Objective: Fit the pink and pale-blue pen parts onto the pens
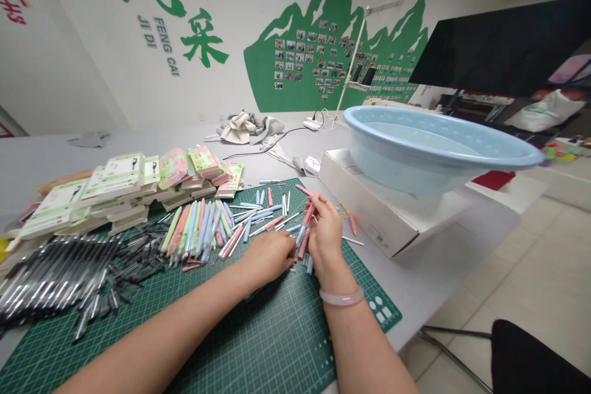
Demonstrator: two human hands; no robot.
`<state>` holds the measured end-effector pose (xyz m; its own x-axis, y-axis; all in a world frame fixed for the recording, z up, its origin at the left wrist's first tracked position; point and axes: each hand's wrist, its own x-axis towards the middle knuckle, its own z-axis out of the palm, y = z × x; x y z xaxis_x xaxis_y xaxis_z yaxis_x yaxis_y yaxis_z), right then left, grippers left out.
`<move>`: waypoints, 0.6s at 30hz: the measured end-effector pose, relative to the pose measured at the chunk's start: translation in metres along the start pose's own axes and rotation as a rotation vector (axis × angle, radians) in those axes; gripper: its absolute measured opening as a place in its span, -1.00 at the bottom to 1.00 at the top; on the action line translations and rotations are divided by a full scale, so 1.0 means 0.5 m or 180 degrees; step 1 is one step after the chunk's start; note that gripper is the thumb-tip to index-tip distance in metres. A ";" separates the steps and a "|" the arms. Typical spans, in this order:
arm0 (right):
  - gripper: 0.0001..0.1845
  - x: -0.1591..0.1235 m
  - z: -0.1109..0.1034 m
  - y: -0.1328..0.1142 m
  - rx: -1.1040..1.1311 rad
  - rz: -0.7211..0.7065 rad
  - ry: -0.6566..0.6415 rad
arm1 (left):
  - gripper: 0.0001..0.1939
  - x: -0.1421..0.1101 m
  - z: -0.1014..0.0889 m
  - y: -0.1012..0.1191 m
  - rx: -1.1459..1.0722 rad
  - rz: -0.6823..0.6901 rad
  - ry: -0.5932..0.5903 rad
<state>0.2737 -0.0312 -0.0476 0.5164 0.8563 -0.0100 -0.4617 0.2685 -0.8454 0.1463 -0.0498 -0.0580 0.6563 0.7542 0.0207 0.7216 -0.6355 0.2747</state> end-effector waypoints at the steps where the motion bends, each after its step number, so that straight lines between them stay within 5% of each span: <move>1: -0.86 0.000 -0.001 0.000 0.0014 -0.0003 0.0012 | -0.89 0.002 0.001 0.003 0.0039 -0.0033 0.0025; 5: -0.90 0.001 -0.001 -0.003 -0.0038 0.0094 -0.0193 | -0.92 0.003 -0.023 -0.019 -0.0424 -0.0204 0.0178; 11: -0.92 -0.019 0.012 0.003 -0.0951 0.0310 -0.1157 | -0.78 -0.033 -0.103 -0.096 -0.1729 -0.0660 0.0701; 18: -0.85 -0.050 0.027 0.012 -0.1004 0.0479 -0.2006 | -0.84 -0.047 -0.132 -0.071 -0.1899 -0.0485 0.1145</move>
<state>0.2487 -0.0450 -0.0452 -0.0949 0.9913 0.0910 -0.2156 0.0688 -0.9741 0.0909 -0.0342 -0.0048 0.3702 0.9006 0.2279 0.4882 -0.3974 0.7770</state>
